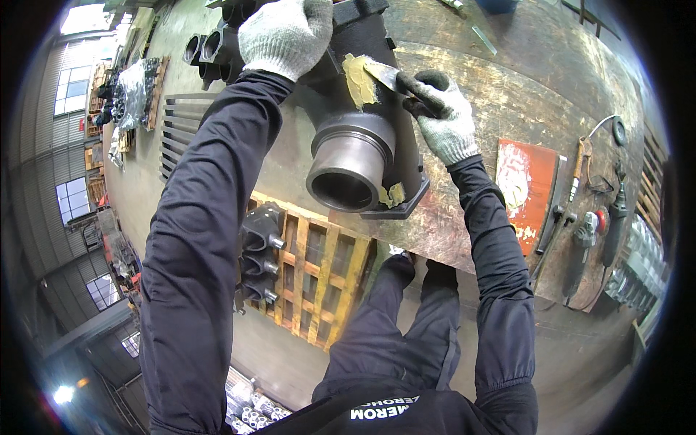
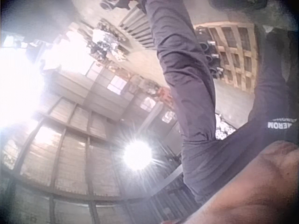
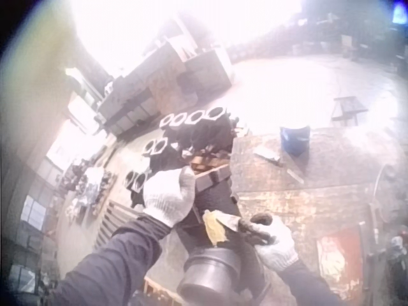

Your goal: The person picks up a black metal exhaust manifold from a pallet and places it on a workbench. Using a small metal spatula, they scoop a yellow paste from a red board and apply it to several seams and edges of the manifold, rotating the part to reach different areas.

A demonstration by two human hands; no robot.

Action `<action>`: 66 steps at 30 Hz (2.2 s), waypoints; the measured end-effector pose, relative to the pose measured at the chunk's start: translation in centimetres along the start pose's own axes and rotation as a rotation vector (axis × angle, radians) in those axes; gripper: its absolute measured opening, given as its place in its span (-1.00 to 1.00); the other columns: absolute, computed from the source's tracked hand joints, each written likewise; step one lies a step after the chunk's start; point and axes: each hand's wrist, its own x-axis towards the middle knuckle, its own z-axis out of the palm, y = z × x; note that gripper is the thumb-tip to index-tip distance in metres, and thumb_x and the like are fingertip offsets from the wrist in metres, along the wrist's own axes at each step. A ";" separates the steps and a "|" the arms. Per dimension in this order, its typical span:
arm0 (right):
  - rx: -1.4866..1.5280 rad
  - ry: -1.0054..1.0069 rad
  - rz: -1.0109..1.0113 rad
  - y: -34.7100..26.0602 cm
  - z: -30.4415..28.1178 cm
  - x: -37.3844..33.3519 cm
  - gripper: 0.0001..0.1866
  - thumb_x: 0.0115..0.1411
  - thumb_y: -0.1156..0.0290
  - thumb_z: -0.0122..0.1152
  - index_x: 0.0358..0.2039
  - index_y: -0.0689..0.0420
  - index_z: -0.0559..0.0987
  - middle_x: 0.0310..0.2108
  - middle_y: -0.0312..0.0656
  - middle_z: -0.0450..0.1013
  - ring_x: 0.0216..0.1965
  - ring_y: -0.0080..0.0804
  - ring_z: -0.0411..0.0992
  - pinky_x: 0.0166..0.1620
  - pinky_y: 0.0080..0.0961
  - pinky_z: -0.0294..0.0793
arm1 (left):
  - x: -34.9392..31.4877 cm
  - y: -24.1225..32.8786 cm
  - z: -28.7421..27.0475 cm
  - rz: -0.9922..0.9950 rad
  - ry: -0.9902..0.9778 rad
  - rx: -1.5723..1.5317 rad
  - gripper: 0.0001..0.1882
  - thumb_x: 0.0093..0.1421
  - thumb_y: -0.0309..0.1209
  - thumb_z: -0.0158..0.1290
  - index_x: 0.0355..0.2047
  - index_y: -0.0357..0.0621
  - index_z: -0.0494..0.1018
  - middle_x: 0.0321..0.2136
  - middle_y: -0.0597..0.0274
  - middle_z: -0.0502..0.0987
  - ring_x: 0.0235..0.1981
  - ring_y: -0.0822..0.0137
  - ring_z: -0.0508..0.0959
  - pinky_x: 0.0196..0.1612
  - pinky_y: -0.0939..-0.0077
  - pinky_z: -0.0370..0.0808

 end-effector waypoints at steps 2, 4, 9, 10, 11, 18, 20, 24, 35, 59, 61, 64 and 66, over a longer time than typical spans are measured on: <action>-0.017 -0.026 -0.061 -0.1 0.0 -0.9 -0.53 0.15 0.63 0.40 0.07 -0.06 0.70 -0.07 -0.19 0.56 -0.10 -0.37 0.55 -0.02 -0.50 0.57 | 0.1 0.3 -0.2 0.028 0.014 0.004 -0.38 0.46 0.11 -0.22 -0.33 -0.04 0.70 -0.42 0.01 0.68 -0.32 -0.12 0.68 -0.20 0.09 0.61; 0.053 -0.061 0.024 -0.5 0.0 -2.6 -0.42 0.03 0.67 0.30 0.05 -0.18 0.72 -0.14 -0.16 0.57 -0.12 -0.21 0.54 0.00 -0.40 0.56 | 0.3 0.7 -0.5 -0.037 -0.149 0.026 -0.35 0.46 0.14 -0.26 -0.28 -0.04 0.71 -0.37 0.00 0.70 -0.29 -0.08 0.70 -0.14 0.11 0.62; -0.093 -0.029 -0.042 -1.4 -1.5 -4.2 -0.44 0.03 0.66 0.41 0.04 -0.13 0.73 -0.12 -0.16 0.56 -0.07 -0.20 0.52 0.00 -0.38 0.55 | 0.3 2.4 -1.4 -0.045 -0.092 -0.018 -0.46 0.45 -0.08 -0.26 -0.40 -0.01 0.67 -0.46 0.02 0.67 -0.39 -0.05 0.67 -0.24 0.02 0.60; -0.117 -0.022 -0.061 -2.0 -1.9 -3.8 -0.45 0.03 0.67 0.42 0.04 -0.11 0.73 -0.11 -0.15 0.56 -0.07 -0.20 0.51 0.00 -0.39 0.55 | 0.5 2.5 -1.8 -0.044 -0.127 -0.010 -0.45 0.45 -0.09 -0.28 -0.38 -0.06 0.67 -0.37 -0.01 0.69 -0.31 -0.04 0.68 -0.16 0.05 0.60; -0.121 -0.002 -0.101 -2.9 -2.0 -3.3 -0.47 0.05 0.67 0.42 0.04 -0.09 0.73 -0.11 -0.16 0.56 -0.09 -0.20 0.51 -0.01 -0.39 0.55 | 0.7 2.6 -2.2 -0.043 -0.146 -0.034 -0.43 0.45 -0.09 -0.29 -0.38 -0.09 0.67 -0.36 -0.02 0.69 -0.30 -0.04 0.68 -0.14 0.05 0.60; -0.678 -0.226 -0.514 -11.2 -3.2 1.2 -0.50 0.00 0.63 0.37 -0.02 -0.09 0.72 -0.07 -0.17 0.57 -0.11 -0.12 0.55 -0.08 -0.31 0.57 | 1.5 2.9 -4.3 -0.179 -0.406 -0.140 -0.34 0.43 -0.03 -0.32 -0.33 -0.22 0.69 -0.34 -0.11 0.71 -0.25 -0.05 0.72 -0.09 0.08 0.61; -0.765 -0.245 -0.554 -12.4 -2.5 2.0 -0.48 -0.05 0.61 0.36 -0.04 -0.12 0.73 -0.04 -0.20 0.57 -0.08 -0.10 0.53 -0.06 -0.25 0.55 | 1.4 2.8 -4.6 -0.170 -0.368 -0.212 -0.33 0.43 -0.02 -0.33 -0.30 -0.22 0.70 -0.33 -0.10 0.71 -0.22 -0.05 0.72 -0.07 0.08 0.60; -0.895 -0.267 -0.603 -12.7 -0.9 2.6 -0.74 0.04 0.46 0.35 -0.22 -0.06 0.74 -0.03 -0.24 0.56 -0.05 -0.12 0.51 -0.05 -0.23 0.54 | 1.4 2.5 -4.8 -0.163 -0.418 -0.217 -0.36 0.43 -0.01 -0.27 -0.27 -0.21 0.71 -0.30 -0.09 0.71 -0.17 -0.03 0.72 -0.02 0.11 0.60; -1.031 -0.260 -0.576 -14.4 -3.0 1.2 -0.47 -0.02 0.48 0.29 0.03 -0.19 0.70 -0.03 -0.26 0.53 -0.06 -0.22 0.50 -0.08 -0.27 0.52 | 1.5 2.6 -5.5 -0.211 -0.444 -0.268 -0.39 0.42 -0.02 -0.24 -0.30 -0.16 0.72 -0.31 -0.06 0.72 -0.20 0.02 0.74 -0.07 0.16 0.62; -0.980 -0.329 -0.507 -13.3 -3.6 1.9 -0.49 0.05 0.50 0.25 0.06 -0.16 0.68 -0.07 -0.21 0.52 -0.05 -0.21 0.49 -0.04 -0.28 0.49 | 1.8 0.5 -1.7 -0.017 -0.448 -0.184 -0.35 0.47 0.12 -0.32 -0.07 -0.03 0.67 -0.15 0.01 0.70 -0.09 0.01 0.69 0.05 0.18 0.57; -0.917 -0.248 -0.441 -12.4 -5.9 0.0 -0.46 0.05 0.57 0.28 0.07 -0.14 0.68 -0.11 -0.18 0.54 -0.10 -0.16 0.51 -0.08 -0.26 0.50 | 1.9 0.3 -1.5 0.012 -0.470 -0.179 -0.36 0.48 0.10 -0.34 -0.02 -0.02 0.64 -0.12 -0.02 0.69 -0.05 -0.03 0.66 0.10 0.16 0.54; -0.805 -0.163 -0.213 -10.8 -8.9 -4.4 -0.50 0.11 0.63 0.35 0.08 -0.04 0.68 -0.13 -0.15 0.55 -0.10 -0.20 0.51 -0.05 -0.32 0.53 | 2.3 0.6 -1.9 -0.075 -0.611 -0.186 -0.34 0.50 0.09 -0.40 0.02 -0.04 0.61 -0.09 -0.07 0.67 -0.04 -0.07 0.65 0.10 0.11 0.53; -0.135 -0.011 0.268 -9.4 -8.7 -8.2 -0.49 0.15 0.61 0.34 0.12 -0.11 0.67 -0.17 -0.12 0.57 -0.20 -0.18 0.54 -0.14 -0.34 0.55 | 2.3 0.7 -2.3 -0.064 -0.609 -0.195 -0.31 0.48 0.09 -0.39 -0.06 -0.14 0.65 -0.11 -0.15 0.66 -0.05 -0.08 0.66 0.09 0.11 0.54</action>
